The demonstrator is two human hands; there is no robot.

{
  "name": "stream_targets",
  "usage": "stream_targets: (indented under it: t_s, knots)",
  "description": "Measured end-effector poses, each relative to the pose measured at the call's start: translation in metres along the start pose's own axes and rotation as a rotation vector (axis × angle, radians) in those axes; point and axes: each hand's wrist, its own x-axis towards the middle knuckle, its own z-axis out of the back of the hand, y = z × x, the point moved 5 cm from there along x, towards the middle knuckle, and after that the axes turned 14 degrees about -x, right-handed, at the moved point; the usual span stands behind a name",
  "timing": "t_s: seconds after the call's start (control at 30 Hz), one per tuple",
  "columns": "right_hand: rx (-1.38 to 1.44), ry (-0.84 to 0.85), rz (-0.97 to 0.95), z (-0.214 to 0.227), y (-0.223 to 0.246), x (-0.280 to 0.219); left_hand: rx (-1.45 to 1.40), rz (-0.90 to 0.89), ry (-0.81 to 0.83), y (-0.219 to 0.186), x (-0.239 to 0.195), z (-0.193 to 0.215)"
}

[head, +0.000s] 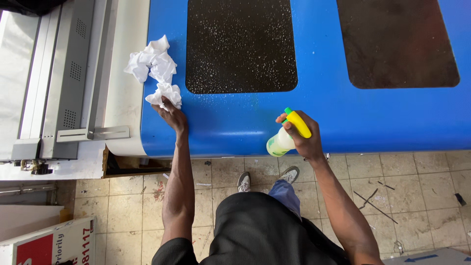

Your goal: The person sprays a cleaning solution onto a blue surface with two dark rectangular panels and wipes it with a white cloth. The person repeatedly sprays and wipes the surface, focusing on the panels and the surrounding blue area.

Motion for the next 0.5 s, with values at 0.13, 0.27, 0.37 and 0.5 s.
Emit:
stream_targets:
  t_s: [0.13, 0.27, 0.37, 0.5]
  knots:
    - [0.01, -0.005, 0.024, 0.011, 0.003, 0.01, 0.027, -0.026, 0.025, 0.004, 0.004, 0.003]
    - [-0.179, -0.053, -0.037, 0.023, 0.001, 0.013, 0.077, 0.016, 0.022, 0.007, 0.004, 0.004]
    - [-0.219, -0.114, -0.063, 0.04, -0.016, 0.012, 0.074, 0.028, 0.005, 0.013, 0.003, 0.006]
    - [-0.199, -0.213, -0.092, 0.08, -0.031, 0.018, 0.08, 0.06, -0.041, 0.023, 0.002, 0.009]
